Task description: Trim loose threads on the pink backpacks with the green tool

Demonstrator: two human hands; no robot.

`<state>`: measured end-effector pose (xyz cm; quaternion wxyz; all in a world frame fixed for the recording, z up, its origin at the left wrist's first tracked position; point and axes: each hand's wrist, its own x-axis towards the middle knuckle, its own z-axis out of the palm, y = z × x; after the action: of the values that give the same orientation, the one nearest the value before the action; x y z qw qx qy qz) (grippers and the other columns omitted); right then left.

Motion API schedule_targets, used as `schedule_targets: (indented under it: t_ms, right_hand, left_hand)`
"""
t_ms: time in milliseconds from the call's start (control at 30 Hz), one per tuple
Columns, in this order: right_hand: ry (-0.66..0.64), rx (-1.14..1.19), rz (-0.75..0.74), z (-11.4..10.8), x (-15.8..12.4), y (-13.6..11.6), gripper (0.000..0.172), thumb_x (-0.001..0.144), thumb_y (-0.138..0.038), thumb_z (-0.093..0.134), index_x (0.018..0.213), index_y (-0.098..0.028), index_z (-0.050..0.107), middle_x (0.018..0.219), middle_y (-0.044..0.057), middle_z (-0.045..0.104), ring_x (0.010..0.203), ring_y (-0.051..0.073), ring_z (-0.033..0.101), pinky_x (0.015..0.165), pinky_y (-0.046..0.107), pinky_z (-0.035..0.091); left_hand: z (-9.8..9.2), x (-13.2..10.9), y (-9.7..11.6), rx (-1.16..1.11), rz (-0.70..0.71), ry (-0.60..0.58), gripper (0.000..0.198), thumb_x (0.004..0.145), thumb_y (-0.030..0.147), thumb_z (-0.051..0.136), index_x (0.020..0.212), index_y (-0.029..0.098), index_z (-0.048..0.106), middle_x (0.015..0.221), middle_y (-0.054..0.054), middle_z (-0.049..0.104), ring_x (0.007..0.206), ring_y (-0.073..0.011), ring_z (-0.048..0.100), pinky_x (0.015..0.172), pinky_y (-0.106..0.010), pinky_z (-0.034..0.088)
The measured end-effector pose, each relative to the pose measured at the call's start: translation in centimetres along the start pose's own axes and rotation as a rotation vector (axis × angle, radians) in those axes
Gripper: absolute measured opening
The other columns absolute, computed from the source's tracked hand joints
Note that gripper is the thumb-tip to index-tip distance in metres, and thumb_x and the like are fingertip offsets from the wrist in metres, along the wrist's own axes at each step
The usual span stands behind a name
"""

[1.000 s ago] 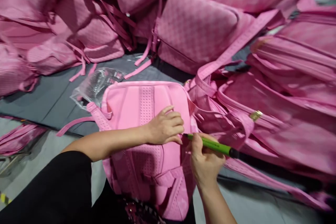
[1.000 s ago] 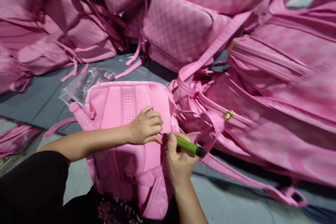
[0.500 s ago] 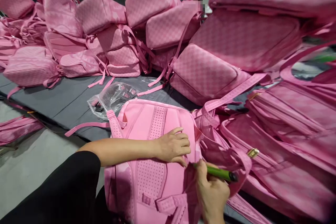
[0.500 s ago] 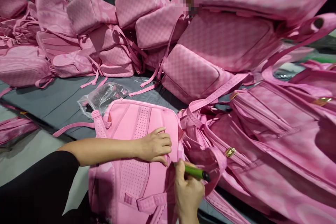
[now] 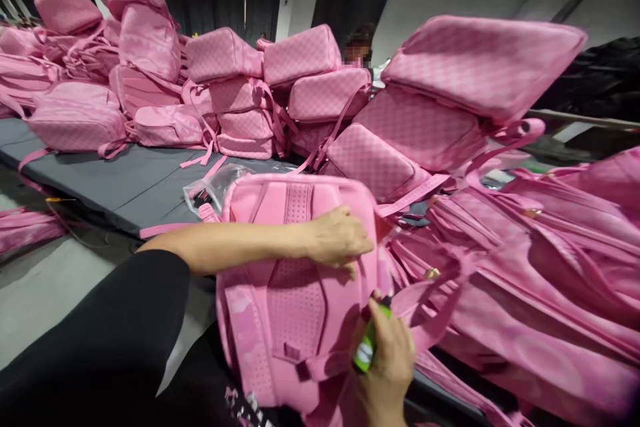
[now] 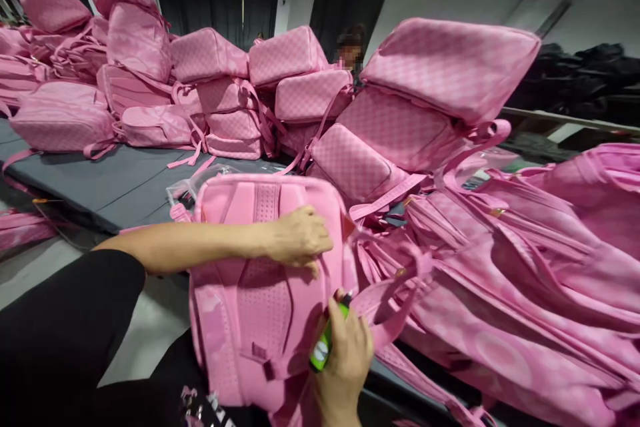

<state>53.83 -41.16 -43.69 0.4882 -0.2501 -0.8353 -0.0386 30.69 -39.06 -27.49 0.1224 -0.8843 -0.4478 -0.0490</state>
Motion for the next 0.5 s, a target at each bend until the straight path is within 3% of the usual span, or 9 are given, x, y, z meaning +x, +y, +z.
schedule_targets:
  t_ms: [100,167,200,267,367,433,500]
  right_hand:
    - [-0.025,-0.073,-0.127,-4.7,5.8,-1.1,0.066,0.094,-0.018,0.057,0.156,-0.029,0.038,0.124,0.016,0.068,0.111,0.035,0.067,0.097,0.056,0.050]
    - [-0.005,-0.128,-0.175,-6.9,8.4,-1.7,0.068,0.092,-0.017,0.064,0.154,-0.031,0.042,0.118,0.013,0.071,0.105,0.031,0.069,0.099,0.051,0.050]
    - [0.007,-0.148,-0.210,-7.3,8.9,-1.9,0.069,0.090,-0.015,0.066,0.153,-0.032,0.043,0.112,0.012,0.073,0.100,0.030,0.069,0.099,0.048,0.050]
    - [0.014,-0.178,-0.317,-6.7,8.5,-1.7,0.064,0.093,-0.014,0.063,0.152,-0.030,0.045,0.098,0.009,0.074,0.089,0.026,0.070,0.097,0.045,0.050]
    - [-0.103,-0.226,-0.415,-3.5,5.4,-0.3,0.046,0.101,-0.018,0.045,0.146,-0.022,0.048,0.094,0.010,0.074,0.089,0.027,0.071,0.093,0.046,0.050]
    - [-0.165,-0.208,-0.377,-1.6,3.7,0.3,0.039,0.101,-0.021,0.044,0.139,-0.018,0.052,0.105,0.014,0.073,0.096,0.029,0.071,0.092,0.047,0.052]
    - [-0.153,-0.115,-0.268,-0.5,3.2,0.1,0.039,0.098,-0.022,0.055,0.136,-0.019,0.053,0.113,0.015,0.072,0.104,0.029,0.070,0.092,0.046,0.054]
  left_hand:
    - [-5.7,-2.7,2.4,0.024,-0.158,0.152,0.045,0.091,0.056,0.063,0.098,0.011,0.068,0.093,-0.013,0.073,0.092,-0.0301,0.066,0.074,-0.038,0.033]
    - [-7.4,-4.9,4.0,-0.021,-0.272,0.216,0.054,0.089,0.065,0.061,0.099,0.012,0.067,0.089,-0.010,0.073,0.089,-0.0284,0.067,0.071,-0.036,0.033]
    - [-7.3,-6.1,4.7,-0.050,-0.325,0.236,0.058,0.088,0.069,0.058,0.100,0.013,0.066,0.088,-0.009,0.072,0.088,-0.0275,0.067,0.070,-0.036,0.034]
    - [-5.2,-8.0,5.7,-0.105,-0.393,0.207,0.057,0.091,0.069,0.054,0.101,0.014,0.066,0.089,-0.009,0.072,0.088,-0.0258,0.067,0.072,-0.036,0.038]
    - [-0.1,-9.4,6.1,-0.153,-0.403,0.076,0.037,0.093,0.048,0.065,0.100,0.012,0.067,0.095,-0.011,0.073,0.094,-0.0258,0.068,0.079,-0.035,0.044]
    - [2.5,-9.0,5.8,-0.166,-0.384,0.030,0.027,0.088,0.035,0.072,0.099,0.010,0.069,0.097,-0.014,0.074,0.097,-0.0284,0.069,0.081,-0.037,0.046]
    - [3.4,-8.3,5.5,-0.172,-0.365,0.020,0.027,0.086,0.032,0.073,0.101,0.010,0.070,0.096,-0.015,0.074,0.096,-0.0308,0.069,0.080,-0.039,0.048]
